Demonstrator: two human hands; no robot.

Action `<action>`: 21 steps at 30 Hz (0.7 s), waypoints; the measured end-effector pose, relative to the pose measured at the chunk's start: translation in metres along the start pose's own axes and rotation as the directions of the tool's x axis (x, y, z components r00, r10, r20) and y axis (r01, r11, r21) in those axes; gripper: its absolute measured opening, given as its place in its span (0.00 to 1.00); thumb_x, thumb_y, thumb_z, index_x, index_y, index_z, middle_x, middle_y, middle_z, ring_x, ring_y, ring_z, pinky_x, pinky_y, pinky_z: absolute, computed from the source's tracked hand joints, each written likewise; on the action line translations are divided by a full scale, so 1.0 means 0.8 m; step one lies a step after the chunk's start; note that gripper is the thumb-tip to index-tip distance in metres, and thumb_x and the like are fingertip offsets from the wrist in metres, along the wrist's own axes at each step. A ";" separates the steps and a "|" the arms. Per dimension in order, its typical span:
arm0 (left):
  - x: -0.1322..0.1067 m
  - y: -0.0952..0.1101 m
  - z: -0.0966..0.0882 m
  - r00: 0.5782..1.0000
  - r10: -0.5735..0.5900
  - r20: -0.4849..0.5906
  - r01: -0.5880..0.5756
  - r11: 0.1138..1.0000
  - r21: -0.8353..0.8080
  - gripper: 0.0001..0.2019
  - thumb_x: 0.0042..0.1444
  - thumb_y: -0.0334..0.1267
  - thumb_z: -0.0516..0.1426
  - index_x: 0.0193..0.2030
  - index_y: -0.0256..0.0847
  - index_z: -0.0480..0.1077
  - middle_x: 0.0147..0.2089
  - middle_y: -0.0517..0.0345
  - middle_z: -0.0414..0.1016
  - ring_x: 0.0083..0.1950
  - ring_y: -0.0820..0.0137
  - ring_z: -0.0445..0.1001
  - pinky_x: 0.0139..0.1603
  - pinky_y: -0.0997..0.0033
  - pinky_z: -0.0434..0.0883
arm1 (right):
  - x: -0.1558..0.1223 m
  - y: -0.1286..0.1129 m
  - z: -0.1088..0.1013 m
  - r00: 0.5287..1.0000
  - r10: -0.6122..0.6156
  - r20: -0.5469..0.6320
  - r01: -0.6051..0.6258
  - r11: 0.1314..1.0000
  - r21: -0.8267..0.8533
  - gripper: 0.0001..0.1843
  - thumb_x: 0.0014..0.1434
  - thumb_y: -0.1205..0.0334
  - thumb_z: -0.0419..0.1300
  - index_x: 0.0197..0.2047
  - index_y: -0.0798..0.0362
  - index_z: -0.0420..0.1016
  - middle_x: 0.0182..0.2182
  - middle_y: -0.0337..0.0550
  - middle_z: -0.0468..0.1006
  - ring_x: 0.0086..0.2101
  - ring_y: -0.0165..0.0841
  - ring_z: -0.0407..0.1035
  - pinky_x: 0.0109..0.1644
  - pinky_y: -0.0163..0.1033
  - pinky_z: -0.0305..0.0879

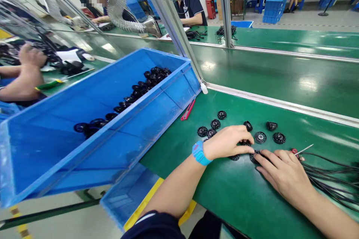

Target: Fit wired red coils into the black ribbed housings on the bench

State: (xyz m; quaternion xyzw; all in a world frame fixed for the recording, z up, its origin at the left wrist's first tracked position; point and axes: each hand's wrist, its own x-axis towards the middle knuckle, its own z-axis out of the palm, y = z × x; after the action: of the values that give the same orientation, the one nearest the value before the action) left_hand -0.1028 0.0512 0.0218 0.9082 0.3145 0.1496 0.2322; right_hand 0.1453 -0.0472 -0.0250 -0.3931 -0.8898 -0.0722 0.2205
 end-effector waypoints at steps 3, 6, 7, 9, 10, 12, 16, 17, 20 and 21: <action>0.001 -0.005 0.000 0.983 -0.091 -0.159 0.096 0.995 0.024 0.15 0.77 0.43 0.53 0.60 0.40 0.74 0.55 0.46 0.77 0.55 0.61 0.79 0.60 0.59 0.75 | -0.001 0.000 -0.007 0.999 -0.018 -0.032 0.019 0.999 0.045 0.12 0.76 0.53 0.56 0.54 0.45 0.80 0.49 0.40 0.82 0.41 0.36 0.68 0.50 0.45 0.59; 0.005 -0.015 0.009 0.965 -0.122 -0.231 0.141 0.988 0.068 0.18 0.75 0.37 0.54 0.68 0.41 0.70 0.66 0.40 0.72 0.67 0.53 0.73 0.70 0.46 0.70 | 0.010 0.018 -0.021 0.998 0.013 -0.068 -0.012 1.000 0.023 0.13 0.75 0.53 0.58 0.56 0.46 0.79 0.49 0.40 0.83 0.40 0.36 0.66 0.47 0.45 0.58; 0.007 -0.019 0.013 0.969 -0.112 -0.219 0.132 0.988 0.075 0.18 0.74 0.36 0.56 0.68 0.44 0.70 0.68 0.43 0.71 0.69 0.54 0.72 0.71 0.46 0.69 | 0.017 0.026 -0.023 0.997 0.033 -0.073 -0.033 0.999 -0.001 0.13 0.75 0.55 0.60 0.58 0.46 0.79 0.50 0.41 0.83 0.40 0.37 0.66 0.46 0.45 0.57; 0.010 -0.025 0.020 0.980 -0.090 -0.175 0.105 0.991 0.078 0.17 0.71 0.34 0.60 0.64 0.46 0.73 0.67 0.48 0.74 0.67 0.57 0.74 0.71 0.52 0.71 | 0.030 0.042 -0.024 0.996 0.058 -0.061 -0.061 0.997 -0.050 0.17 0.74 0.59 0.61 0.63 0.48 0.77 0.54 0.43 0.82 0.42 0.39 0.65 0.45 0.47 0.57; 0.011 -0.026 0.023 0.984 -0.086 -0.157 0.099 0.992 0.077 0.15 0.70 0.34 0.61 0.62 0.45 0.74 0.64 0.49 0.76 0.65 0.59 0.76 0.69 0.55 0.73 | 0.036 0.049 -0.021 0.997 0.062 -0.044 -0.064 0.996 -0.065 0.18 0.73 0.59 0.60 0.64 0.49 0.76 0.55 0.45 0.82 0.42 0.40 0.66 0.45 0.47 0.57; 0.013 -0.028 0.026 0.985 -0.096 -0.142 0.107 0.991 0.078 0.11 0.70 0.36 0.62 0.58 0.42 0.75 0.58 0.50 0.80 0.59 0.60 0.79 0.65 0.57 0.75 | 0.043 0.057 -0.013 0.998 0.060 -0.008 -0.061 0.996 -0.071 0.15 0.73 0.59 0.60 0.60 0.49 0.78 0.53 0.46 0.82 0.42 0.40 0.66 0.45 0.47 0.57; 0.014 -0.030 0.028 0.977 -0.144 -0.158 0.157 0.985 0.074 0.14 0.75 0.43 0.56 0.61 0.39 0.70 0.53 0.49 0.81 0.54 0.59 0.80 0.58 0.56 0.77 | 0.042 0.059 0.000 0.996 0.072 0.045 -0.070 0.997 -0.033 0.10 0.75 0.61 0.57 0.49 0.50 0.81 0.39 0.43 0.83 0.40 0.38 0.66 0.44 0.45 0.56; 0.014 -0.030 0.028 0.975 -0.155 -0.162 0.168 0.983 0.072 0.13 0.76 0.43 0.54 0.60 0.39 0.70 0.51 0.49 0.81 0.52 0.59 0.80 0.56 0.57 0.77 | 0.040 0.059 0.001 0.995 0.077 0.058 -0.076 0.997 -0.018 0.10 0.75 0.60 0.57 0.49 0.50 0.80 0.38 0.43 0.82 0.40 0.38 0.67 0.44 0.45 0.57; 0.012 -0.033 0.028 0.965 -0.187 -0.184 0.204 0.976 0.080 0.13 0.77 0.45 0.51 0.52 0.40 0.72 0.48 0.50 0.79 0.50 0.59 0.79 0.56 0.55 0.76 | 0.037 0.060 0.004 0.991 0.094 0.095 -0.097 0.995 0.026 0.10 0.74 0.54 0.59 0.50 0.49 0.78 0.44 0.44 0.82 0.43 0.39 0.68 0.45 0.45 0.58; 0.012 -0.034 0.028 0.960 -0.198 -0.200 0.218 0.972 0.086 0.14 0.77 0.45 0.51 0.51 0.41 0.73 0.49 0.49 0.78 0.51 0.58 0.78 0.58 0.53 0.75 | 0.037 0.061 0.004 0.989 0.099 0.105 -0.104 0.994 0.039 0.10 0.74 0.52 0.60 0.49 0.49 0.78 0.47 0.44 0.82 0.43 0.39 0.68 0.45 0.45 0.58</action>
State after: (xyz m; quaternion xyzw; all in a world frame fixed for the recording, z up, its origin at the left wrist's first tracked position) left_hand -0.1000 0.0688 -0.0101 0.8627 0.4367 0.1932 0.1666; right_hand 0.1621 0.0065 -0.0170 -0.4361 -0.8801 -0.0205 0.1864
